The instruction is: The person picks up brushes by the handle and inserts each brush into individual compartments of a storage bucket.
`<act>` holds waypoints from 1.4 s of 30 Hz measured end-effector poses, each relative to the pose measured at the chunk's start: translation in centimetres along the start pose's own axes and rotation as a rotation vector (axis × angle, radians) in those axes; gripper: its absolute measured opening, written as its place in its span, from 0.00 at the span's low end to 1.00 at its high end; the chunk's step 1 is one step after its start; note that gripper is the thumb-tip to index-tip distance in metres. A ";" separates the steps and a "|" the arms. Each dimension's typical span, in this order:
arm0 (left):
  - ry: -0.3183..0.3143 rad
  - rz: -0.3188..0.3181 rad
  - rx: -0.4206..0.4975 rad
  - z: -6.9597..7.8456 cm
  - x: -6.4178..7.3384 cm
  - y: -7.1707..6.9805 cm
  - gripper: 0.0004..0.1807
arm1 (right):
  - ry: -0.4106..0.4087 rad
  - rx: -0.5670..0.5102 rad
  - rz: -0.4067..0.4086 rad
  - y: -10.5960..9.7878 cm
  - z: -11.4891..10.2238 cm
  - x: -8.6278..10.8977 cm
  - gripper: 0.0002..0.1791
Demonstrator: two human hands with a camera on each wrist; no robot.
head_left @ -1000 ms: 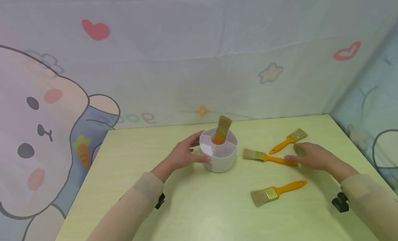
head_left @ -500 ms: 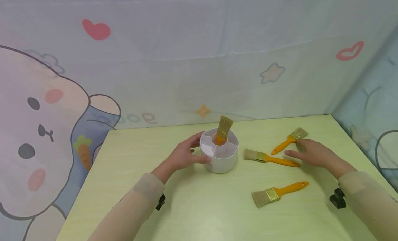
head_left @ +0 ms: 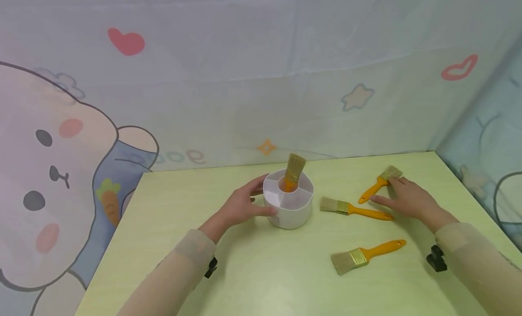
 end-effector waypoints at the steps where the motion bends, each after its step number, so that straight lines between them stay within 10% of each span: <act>1: -0.004 0.000 -0.001 0.0 0.0 0.0 0.51 | -0.001 0.006 0.005 0.0 -0.1 -0.1 0.59; 42: -0.011 0.000 -0.008 -0.1 0.2 0.1 0.52 | -0.072 0.055 -0.010 0.4 -0.2 -0.3 0.58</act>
Point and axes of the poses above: each hand's wrist, its own x-axis away from the middle knuckle, its own y-axis out of the palm, z = x × y, the point moved 8 cm from there along -x, towards the middle knuckle, and after that the axes turned 8 degrees about x, right-handed, at the moved point
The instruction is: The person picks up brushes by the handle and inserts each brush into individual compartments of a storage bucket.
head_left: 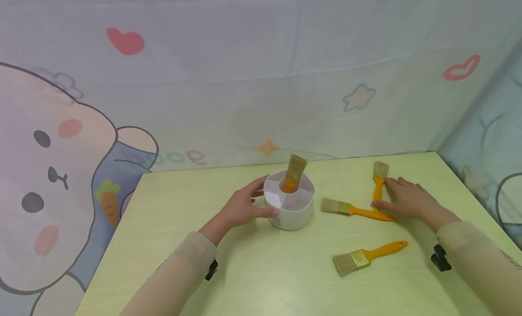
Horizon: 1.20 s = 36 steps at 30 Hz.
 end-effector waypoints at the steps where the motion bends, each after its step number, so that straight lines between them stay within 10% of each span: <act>1: 0.000 -0.001 0.002 0.0 0.1 0.0 0.52 | -0.013 -0.014 -0.006 -0.1 0.0 0.1 0.58; 20: -0.004 0.007 0.003 0.3 0.2 0.0 0.52 | -0.144 -0.056 -0.091 -0.9 -0.6 -0.1 0.54; 36: 0.000 0.002 0.003 0.3 0.6 0.2 0.51 | -0.081 0.010 0.068 -0.8 -1.4 -0.8 0.47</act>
Point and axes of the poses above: each hand's wrist, its own x-axis away from the middle knuckle, its own y-axis out of the palm, z = x × y, the point moved 8 cm from there along -x, towards the middle knuckle, and after that the axes turned 8 degrees about x, right-handed, at the moved point
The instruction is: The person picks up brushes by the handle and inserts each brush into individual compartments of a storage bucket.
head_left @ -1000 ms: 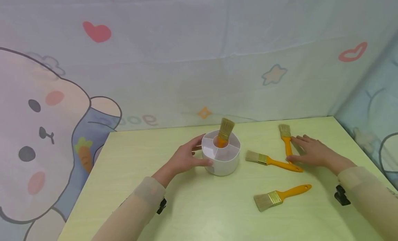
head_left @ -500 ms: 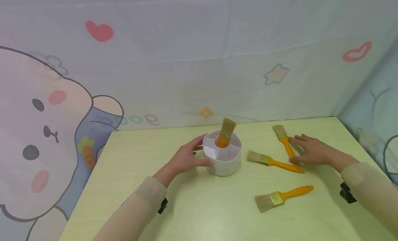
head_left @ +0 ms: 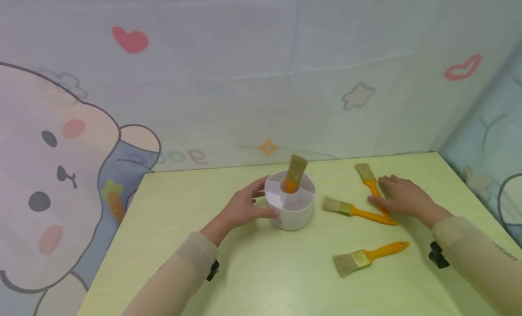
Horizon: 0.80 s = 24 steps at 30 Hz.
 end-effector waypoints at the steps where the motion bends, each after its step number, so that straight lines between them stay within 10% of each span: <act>1: -0.001 0.003 -0.004 0.0 0.0 0.0 0.51 | 0.004 -0.002 -0.002 0.1 0.0 0.0 0.46; 24: -0.002 -0.003 -0.001 0.3 -0.1 0.3 0.52 | -0.005 -0.008 0.040 0.2 0.2 -0.9 0.35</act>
Point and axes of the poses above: each hand's wrist, its own x-axis away from the middle knuckle, its own y-axis out of the palm, z = x × y, the point moved 8 cm from there along -x, towards the middle knuckle, and after that the axes turned 8 degrees about x, right-handed, at the moved point
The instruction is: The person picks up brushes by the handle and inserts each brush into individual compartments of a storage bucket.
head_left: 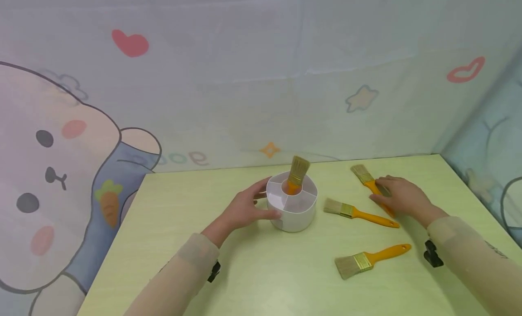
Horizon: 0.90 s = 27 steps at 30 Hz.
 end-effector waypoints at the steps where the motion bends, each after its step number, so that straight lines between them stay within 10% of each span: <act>1: -0.003 0.000 0.000 0.0 0.0 0.0 0.52 | -0.010 -0.003 0.003 0.0 0.0 0.0 0.34; 27: 0.011 0.014 -0.012 0.0 0.0 0.0 0.50 | -0.123 0.031 0.145 -1.1 -1.0 -0.2 0.18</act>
Point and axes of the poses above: each hand's wrist, its own x-axis away from the middle knuckle, its own y-axis out of the palm, z = x × y, the point moved 8 cm from there along -x, towards the middle knuckle, and after that the axes turned 8 degrees about x, right-handed, at the moved point
